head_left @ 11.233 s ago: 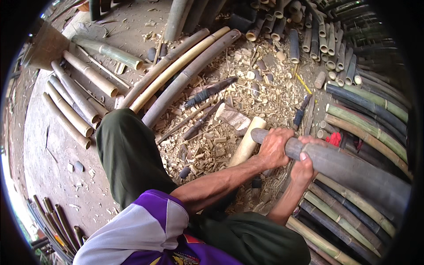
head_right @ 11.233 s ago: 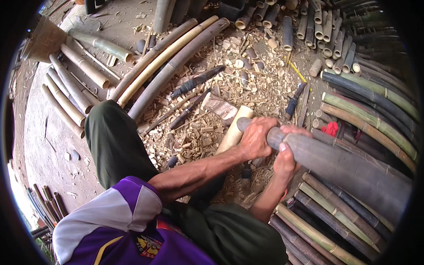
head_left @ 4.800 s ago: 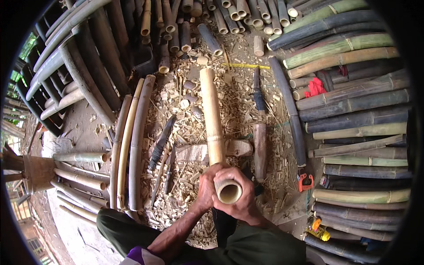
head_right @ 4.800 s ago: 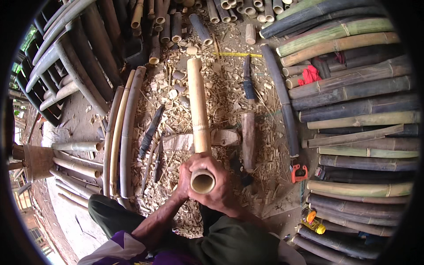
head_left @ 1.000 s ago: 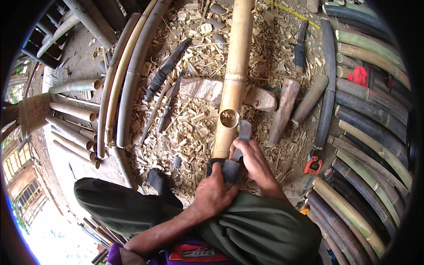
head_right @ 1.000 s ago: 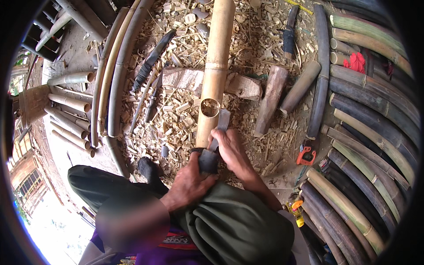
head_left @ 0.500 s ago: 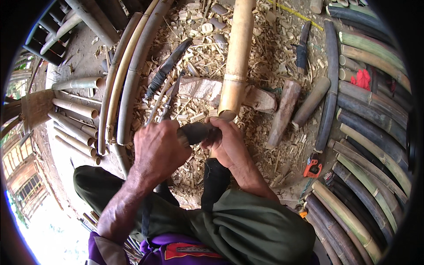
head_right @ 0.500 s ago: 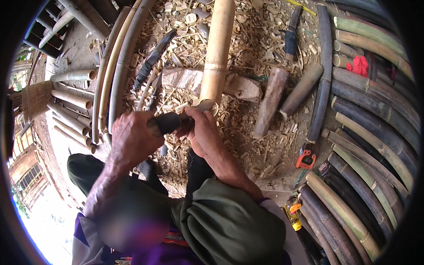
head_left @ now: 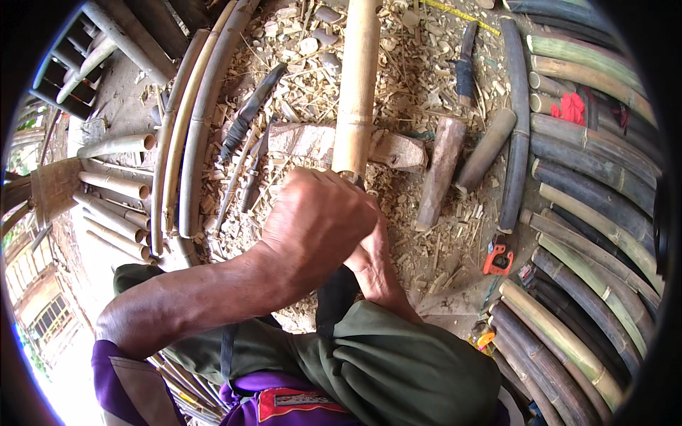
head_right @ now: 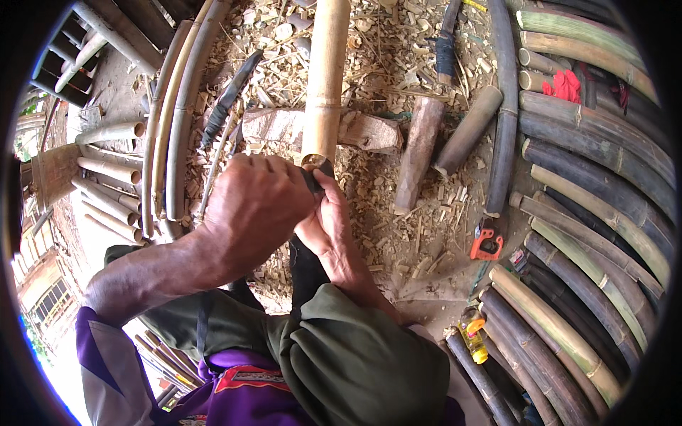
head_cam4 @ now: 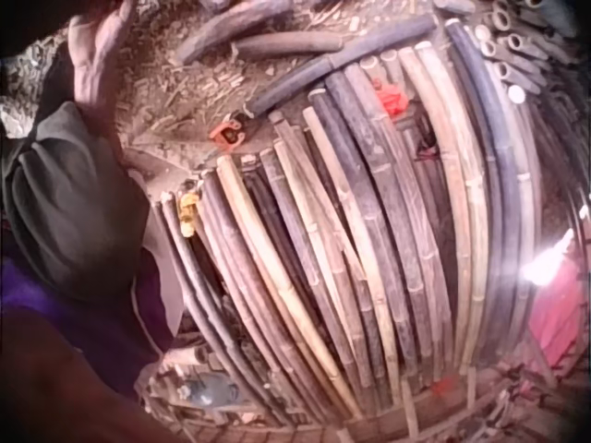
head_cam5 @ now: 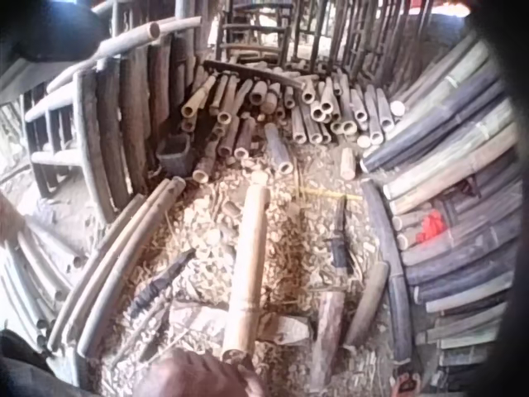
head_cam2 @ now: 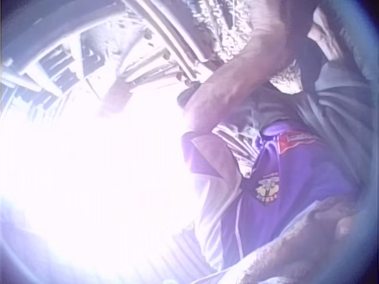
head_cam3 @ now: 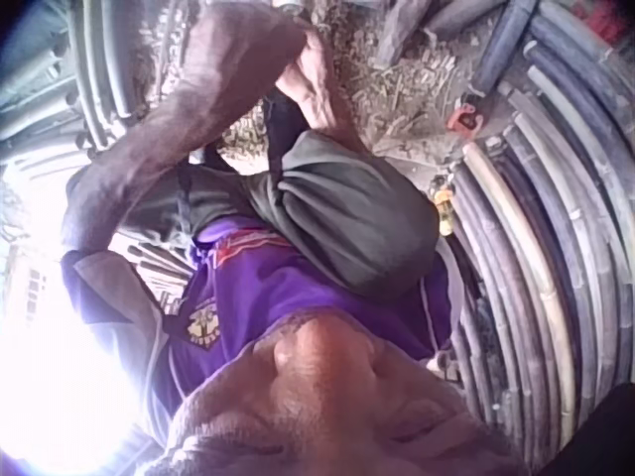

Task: The person is carving a bamboo pole using a chisel and a wooden mallet. They repeatedly strike the chisel to hollow out the interior of the bamboo, then use a smaller tool to refine the opening.

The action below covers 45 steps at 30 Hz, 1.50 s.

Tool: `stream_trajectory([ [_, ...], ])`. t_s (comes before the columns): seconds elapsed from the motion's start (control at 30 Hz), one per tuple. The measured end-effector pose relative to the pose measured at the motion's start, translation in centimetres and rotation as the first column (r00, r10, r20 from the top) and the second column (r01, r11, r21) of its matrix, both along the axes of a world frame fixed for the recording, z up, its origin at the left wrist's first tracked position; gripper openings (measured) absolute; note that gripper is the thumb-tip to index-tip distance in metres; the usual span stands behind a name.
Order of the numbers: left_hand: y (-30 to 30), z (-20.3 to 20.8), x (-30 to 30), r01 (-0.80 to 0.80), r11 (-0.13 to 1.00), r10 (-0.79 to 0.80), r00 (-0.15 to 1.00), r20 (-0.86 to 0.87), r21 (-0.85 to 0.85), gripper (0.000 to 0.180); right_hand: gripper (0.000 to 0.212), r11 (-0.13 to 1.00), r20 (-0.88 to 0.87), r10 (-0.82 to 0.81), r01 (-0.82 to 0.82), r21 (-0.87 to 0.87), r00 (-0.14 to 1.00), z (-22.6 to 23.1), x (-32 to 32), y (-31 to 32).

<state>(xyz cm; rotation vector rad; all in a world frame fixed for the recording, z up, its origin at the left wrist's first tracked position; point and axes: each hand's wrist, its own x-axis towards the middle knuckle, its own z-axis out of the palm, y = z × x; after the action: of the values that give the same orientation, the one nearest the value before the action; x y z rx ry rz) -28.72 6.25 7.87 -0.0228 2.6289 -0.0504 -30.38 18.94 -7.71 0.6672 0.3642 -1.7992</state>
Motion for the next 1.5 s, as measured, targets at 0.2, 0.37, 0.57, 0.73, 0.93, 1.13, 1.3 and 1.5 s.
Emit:
stream_trajectory([
  [0.2, -6.3, -0.2, -0.9, -0.004, 0.99, -0.025, 0.979, 0.2, 0.142, 0.01, 0.023, 0.999, 0.092, 0.01, -0.006, -0.04, 0.996, 0.2, 1.4, -1.7],
  [0.37, -14.1, -6.7, 1.7, -0.571, 0.75, 0.221, 0.692, 0.687, 0.333, 0.028, 0.028, 0.978, 0.047, 0.108, -0.114, 0.176, 0.993, 0.6, 2.2, -4.3],
  [0.57, -10.2, -9.6, 9.1, -0.801, 0.338, 0.273, 0.585, 0.763, 0.493, 0.028, 0.031, 0.826, -0.135, 0.43, -0.328, 0.458, 0.893, 1.2, 2.1, -2.9],
  [0.73, 3.5, -11.0, 14.3, -0.867, 0.231, 0.693, 0.465, 0.551, 0.441, 0.043, 0.03, 0.622, -0.331, 0.7, -0.314, 0.717, 0.633, 1.0, 1.6, 0.4],
  [0.93, 6.8, -11.1, 16.2, -0.786, -0.011, 0.748, 0.404, 0.526, 0.618, 0.059, 0.029, 0.528, -0.407, 0.841, -0.38, 0.76, 0.356, -0.1, 0.6, 2.4],
  [1.13, -4.2, -10.0, 13.8, -0.74, 0.495, 0.816, 0.576, 0.049, 0.455, 0.022, 0.024, 0.863, -0.372, 0.45, -0.289, 0.414, 0.812, -0.6, 2.9, -2.9],
  [1.3, -6.0, -5.9, 7.6, -0.542, 0.811, 0.564, 0.825, -0.049, 0.219, 0.007, 0.022, 0.989, -0.154, 0.122, -0.106, 0.107, 0.981, -1.2, 2.5, -2.5],
  [1.5, -4.6, -8.6, 11.5, -0.622, 0.708, 0.683, 0.723, -0.101, 0.335, 0.009, 0.021, 0.944, -0.258, 0.248, -0.174, 0.279, 0.934, -1.1, 2.5, -2.4],
])
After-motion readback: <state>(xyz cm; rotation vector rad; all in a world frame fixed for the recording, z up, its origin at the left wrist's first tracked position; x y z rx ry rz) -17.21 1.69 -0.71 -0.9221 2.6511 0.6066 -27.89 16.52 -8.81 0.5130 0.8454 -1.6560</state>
